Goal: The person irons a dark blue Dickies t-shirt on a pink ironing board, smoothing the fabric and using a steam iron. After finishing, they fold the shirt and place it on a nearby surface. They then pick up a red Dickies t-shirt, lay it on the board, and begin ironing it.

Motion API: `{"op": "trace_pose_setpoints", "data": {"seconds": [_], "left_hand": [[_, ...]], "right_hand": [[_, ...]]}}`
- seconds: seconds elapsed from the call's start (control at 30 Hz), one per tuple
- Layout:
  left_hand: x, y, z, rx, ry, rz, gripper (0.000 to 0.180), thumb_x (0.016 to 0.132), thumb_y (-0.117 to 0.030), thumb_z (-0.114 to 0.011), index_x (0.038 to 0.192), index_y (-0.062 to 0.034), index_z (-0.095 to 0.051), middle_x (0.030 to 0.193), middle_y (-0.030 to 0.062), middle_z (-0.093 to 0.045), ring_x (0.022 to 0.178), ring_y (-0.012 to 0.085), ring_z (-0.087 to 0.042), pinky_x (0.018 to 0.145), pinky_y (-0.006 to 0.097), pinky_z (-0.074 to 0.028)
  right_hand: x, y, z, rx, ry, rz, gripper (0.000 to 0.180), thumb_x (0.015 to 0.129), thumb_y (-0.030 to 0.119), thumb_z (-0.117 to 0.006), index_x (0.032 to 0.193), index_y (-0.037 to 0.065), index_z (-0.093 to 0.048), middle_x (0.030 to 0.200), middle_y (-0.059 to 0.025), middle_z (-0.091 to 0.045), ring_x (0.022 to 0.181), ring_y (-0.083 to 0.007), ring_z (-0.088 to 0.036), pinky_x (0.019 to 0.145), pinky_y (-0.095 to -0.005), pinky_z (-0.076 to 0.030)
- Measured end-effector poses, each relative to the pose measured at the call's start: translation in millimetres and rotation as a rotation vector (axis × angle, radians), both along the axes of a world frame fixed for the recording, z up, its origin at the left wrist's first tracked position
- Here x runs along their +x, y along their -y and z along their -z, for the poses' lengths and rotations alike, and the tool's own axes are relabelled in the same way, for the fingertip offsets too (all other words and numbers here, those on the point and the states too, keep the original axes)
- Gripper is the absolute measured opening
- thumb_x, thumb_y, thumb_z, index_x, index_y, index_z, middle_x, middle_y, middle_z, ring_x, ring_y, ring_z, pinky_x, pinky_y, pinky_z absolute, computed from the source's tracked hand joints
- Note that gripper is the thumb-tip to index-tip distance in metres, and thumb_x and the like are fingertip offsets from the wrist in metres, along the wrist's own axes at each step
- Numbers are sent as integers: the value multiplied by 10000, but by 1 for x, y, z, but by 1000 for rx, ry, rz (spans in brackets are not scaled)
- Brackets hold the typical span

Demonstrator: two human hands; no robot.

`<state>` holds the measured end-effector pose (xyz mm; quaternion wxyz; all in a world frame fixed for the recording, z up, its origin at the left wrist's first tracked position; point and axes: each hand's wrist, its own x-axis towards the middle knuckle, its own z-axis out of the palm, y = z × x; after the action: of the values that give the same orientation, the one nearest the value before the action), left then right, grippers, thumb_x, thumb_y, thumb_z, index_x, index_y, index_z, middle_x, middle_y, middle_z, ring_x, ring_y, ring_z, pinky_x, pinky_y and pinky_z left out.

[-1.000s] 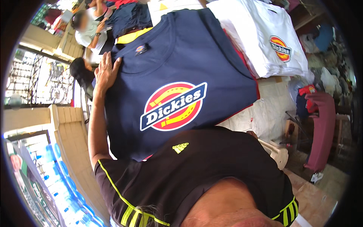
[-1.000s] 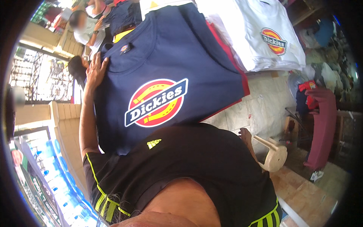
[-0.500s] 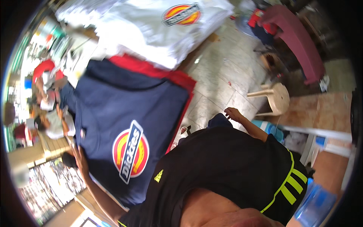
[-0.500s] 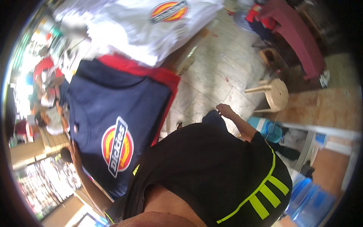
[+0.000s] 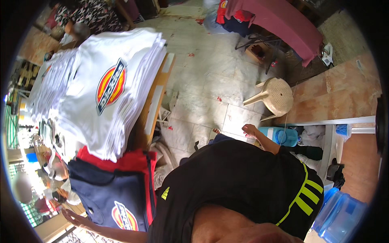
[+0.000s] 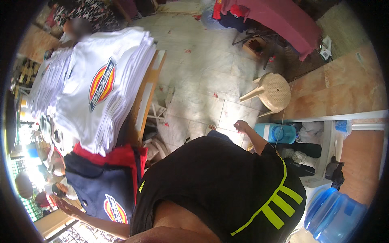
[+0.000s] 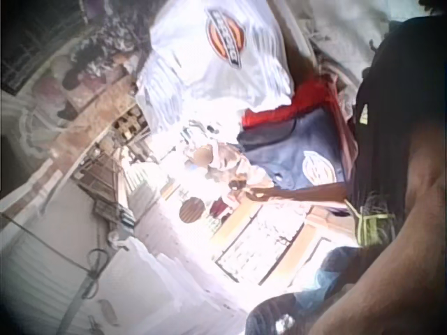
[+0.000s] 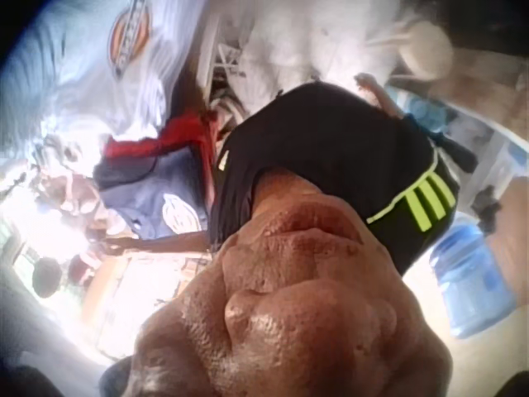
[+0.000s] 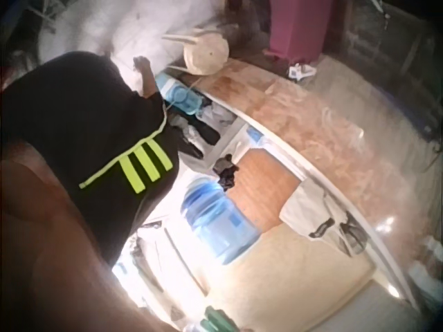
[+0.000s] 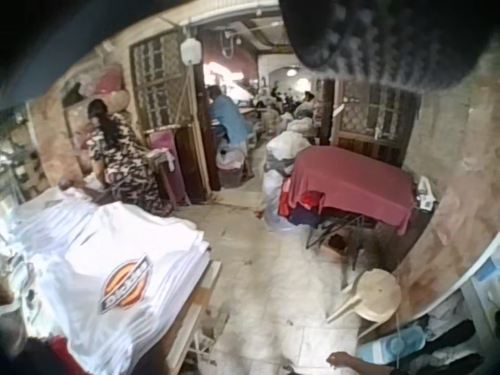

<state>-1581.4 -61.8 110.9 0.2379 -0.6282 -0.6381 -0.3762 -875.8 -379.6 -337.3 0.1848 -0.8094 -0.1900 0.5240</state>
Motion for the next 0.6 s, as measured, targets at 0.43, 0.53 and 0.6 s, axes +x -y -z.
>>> {"op": "trace_pose_setpoints", "data": {"seconds": [0.43,0.53,0.6], "left_hand": [[499,-107,58,-674,503,1319,255,963,-141,-583,1120,56,-620,1045,145,-654,982,230,-623,905,352,-492],[582,-149,68,-790,476,1487,253,929,-146,-627,1088,51,-625,1042,146,-656,979,244,-613,913,365,-457],[631,-171,62,-849,447,1589,275,880,-167,-679,1048,46,-636,1016,147,-663,978,264,-608,918,383,-437]], "right_hand": [[189,-107,-45,412,33,290,265,927,221,-601,1072,2,-635,932,-102,-668,793,-173,-640,691,-316,-556],[223,-131,-40,480,36,301,290,933,224,-601,1117,3,-633,939,-94,-664,807,-174,-641,703,-314,-555],[240,-148,-45,460,17,304,301,945,220,-595,1155,7,-617,964,-99,-670,827,-180,-646,736,-311,-550]]}}
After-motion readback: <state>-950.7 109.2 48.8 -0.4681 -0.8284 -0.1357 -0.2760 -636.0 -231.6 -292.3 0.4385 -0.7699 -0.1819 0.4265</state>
